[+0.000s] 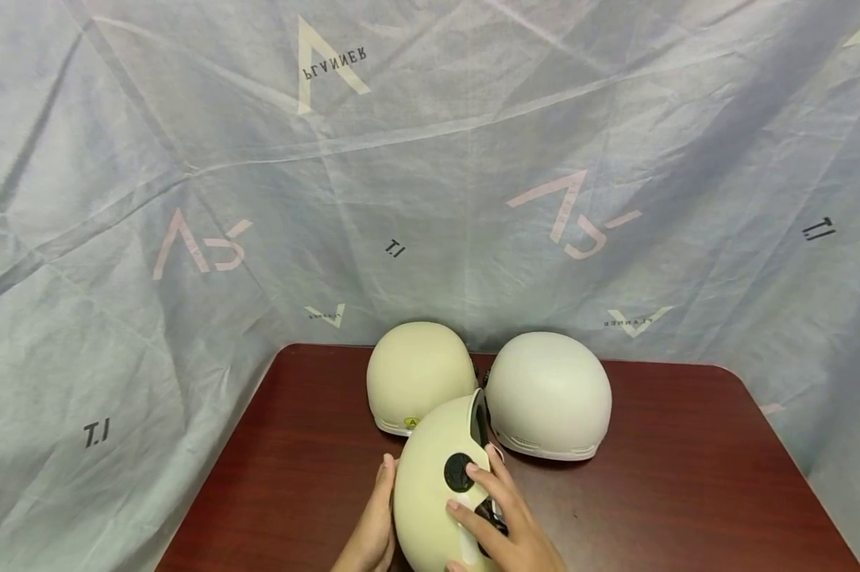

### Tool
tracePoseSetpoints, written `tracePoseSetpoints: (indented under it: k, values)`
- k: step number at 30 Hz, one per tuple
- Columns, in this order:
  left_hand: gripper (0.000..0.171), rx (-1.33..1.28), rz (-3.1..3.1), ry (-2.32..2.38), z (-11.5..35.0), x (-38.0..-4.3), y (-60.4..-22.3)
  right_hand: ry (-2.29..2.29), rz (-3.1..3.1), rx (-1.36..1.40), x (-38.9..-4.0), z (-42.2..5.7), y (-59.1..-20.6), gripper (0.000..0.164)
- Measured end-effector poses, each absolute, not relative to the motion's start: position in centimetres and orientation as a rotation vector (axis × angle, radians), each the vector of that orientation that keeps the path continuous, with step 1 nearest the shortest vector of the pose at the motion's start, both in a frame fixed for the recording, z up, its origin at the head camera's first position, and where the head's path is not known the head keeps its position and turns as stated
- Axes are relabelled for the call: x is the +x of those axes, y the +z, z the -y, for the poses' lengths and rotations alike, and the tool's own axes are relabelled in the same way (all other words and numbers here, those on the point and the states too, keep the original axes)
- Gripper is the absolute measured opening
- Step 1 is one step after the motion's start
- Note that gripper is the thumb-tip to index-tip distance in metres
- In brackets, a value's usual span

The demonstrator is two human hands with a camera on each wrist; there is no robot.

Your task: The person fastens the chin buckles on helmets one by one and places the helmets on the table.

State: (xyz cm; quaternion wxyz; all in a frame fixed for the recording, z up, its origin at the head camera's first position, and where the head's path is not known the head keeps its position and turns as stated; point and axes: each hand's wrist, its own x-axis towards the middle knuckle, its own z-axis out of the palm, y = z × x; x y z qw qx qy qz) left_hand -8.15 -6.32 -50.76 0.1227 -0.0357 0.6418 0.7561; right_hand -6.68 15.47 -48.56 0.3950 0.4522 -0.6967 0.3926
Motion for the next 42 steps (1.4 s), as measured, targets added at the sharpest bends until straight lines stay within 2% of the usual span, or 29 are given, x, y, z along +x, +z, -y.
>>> tracePoseSetpoints:
  k: [6, 9, 14, 17, 25, 31, 36, 42]
  values:
    - [0.059, -0.117, -1.944, 2.184, 6.0, -8.0, -50.7, 1.072, 1.724, 1.151, -6.8, -15.6, -48.5, 0.042]
    - [0.062, -0.129, -2.041, 2.113, 5.8, -7.4, -49.8, 1.089, 1.738, 1.11, -6.7, -15.9, -48.6, 0.044]
    - [0.068, -0.192, -2.328, 1.85, 5.7, -6.1, -47.0, 1.129, 1.776, 0.919, -6.2, -16.4, -49.1, 0.051]
    - [0.066, -0.22, -2.589, 1.657, 5.7, -5.5, -45.9, 1.156, 1.779, 0.825, -6.1, -16.8, -49.7, 0.054]
    - [0.062, -0.132, -2.964, 1.509, 5.3, -5.3, -46.9, 1.185, 1.858, 0.694, -6.6, -17.2, -52.6, 0.058]
    - [0.078, 0.024, -3.018, 1.582, 4.7, -5.7, -48.2, 1.353, 1.959, 0.456, -5.9, -16.5, -53.2, 0.044]
    - [0.092, 0.087, -3.026, 1.523, 4.6, -5.7, -48.2, 1.421, 1.977, 0.398, -5.9, -16.1, -52.8, 0.05]
    - [0.12, 0.226, -2.926, 1.371, 4.9, -5.6, -47.3, 1.378, 2.001, 0.383, -6.1, -16.7, -52.8, 0.053]
